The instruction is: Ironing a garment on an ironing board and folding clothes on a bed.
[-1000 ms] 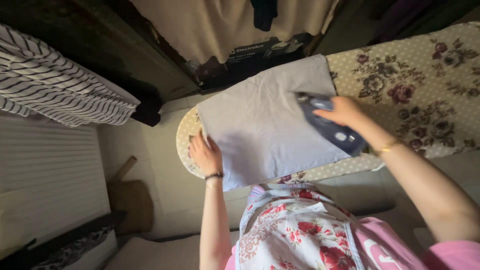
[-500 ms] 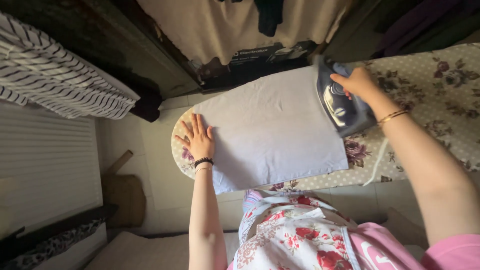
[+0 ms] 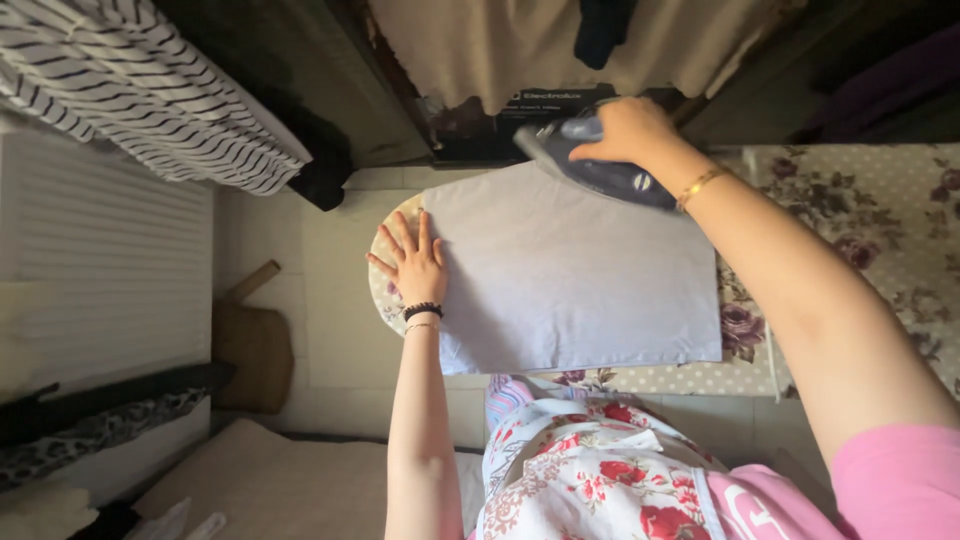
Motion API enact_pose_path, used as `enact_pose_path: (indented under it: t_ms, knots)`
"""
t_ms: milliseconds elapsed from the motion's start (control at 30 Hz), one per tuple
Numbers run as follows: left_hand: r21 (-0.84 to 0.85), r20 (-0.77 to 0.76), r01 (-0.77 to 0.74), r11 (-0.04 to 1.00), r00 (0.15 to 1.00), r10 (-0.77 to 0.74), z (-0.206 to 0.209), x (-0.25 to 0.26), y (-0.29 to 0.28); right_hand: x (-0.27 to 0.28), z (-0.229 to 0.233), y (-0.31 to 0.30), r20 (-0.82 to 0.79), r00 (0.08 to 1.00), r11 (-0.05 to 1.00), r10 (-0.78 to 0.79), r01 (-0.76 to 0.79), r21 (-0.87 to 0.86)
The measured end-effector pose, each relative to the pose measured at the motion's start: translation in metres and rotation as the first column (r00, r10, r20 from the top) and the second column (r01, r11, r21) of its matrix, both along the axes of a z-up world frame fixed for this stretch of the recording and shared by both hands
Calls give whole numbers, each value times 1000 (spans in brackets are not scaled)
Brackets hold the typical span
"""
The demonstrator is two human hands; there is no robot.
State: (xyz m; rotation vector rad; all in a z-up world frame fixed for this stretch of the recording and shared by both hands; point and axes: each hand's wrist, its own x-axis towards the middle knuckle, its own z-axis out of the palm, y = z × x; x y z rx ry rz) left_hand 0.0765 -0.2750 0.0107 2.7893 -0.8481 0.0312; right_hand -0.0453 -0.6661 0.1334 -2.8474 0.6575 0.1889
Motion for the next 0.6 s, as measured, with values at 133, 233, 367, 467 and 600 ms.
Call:
enact_pose_path:
  t_ms: [133, 233, 367, 467, 600]
  knots:
    - [-1, -8, -11, 1000, 1000, 11, 2, -2, 3, 18, 3, 20, -58, 965, 965, 258, -260, -34]
    - [-12, -11, -11, 1000, 1000, 11, 2, -1, 3, 9, 15, 41, -204, 915, 935, 348, -355, 3]
    - [-19, -10, -10, 1000, 1000, 10, 0, -1, 4, -37, 19, 64, -313, 832, 884, 459, -463, 67]
    - [-12, -12, -3, 1000, 1000, 3, 1, -1, 6, -81, 6, 77, -312, 813, 868, 491, -486, 100]
    - [-17, -21, 13, 1000, 1000, -13, 4, 0, 5, -134, -4, 84, -370, 807, 886, 460, -443, 136]
